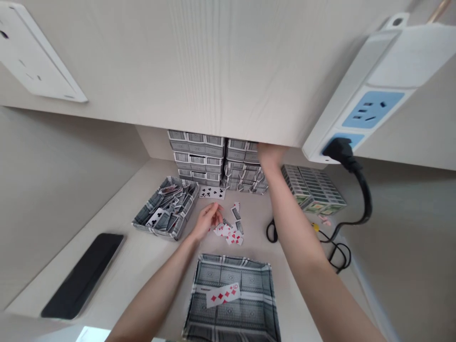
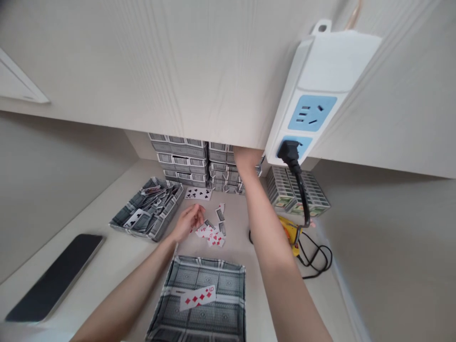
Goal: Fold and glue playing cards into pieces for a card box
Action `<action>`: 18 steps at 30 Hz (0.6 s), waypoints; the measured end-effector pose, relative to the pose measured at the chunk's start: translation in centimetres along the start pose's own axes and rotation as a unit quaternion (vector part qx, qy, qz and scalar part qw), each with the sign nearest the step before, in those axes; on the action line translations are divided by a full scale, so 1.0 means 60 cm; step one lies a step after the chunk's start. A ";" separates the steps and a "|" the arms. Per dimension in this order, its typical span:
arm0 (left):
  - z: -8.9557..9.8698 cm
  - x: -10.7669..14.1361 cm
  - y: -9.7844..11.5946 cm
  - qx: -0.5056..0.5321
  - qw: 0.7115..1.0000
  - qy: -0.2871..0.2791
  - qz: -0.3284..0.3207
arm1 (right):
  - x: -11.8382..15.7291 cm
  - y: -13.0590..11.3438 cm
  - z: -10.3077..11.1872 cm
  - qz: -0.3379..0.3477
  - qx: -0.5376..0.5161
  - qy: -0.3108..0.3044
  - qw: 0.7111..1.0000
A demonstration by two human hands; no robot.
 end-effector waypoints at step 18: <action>0.028 0.053 0.069 -0.661 0.740 0.102 0.075 | 0.273 0.074 -0.128 -0.171 -0.028 -0.367 0.914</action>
Point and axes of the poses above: each hand's wrist, its own x-axis away from the middle knuckle, its own z-axis out of the back of the hand, y = z × x, the point moved 6 cm from there along -x, towards the middle knuckle, and after that the axes turned 10 degrees about -y, right-handed, at the moved point
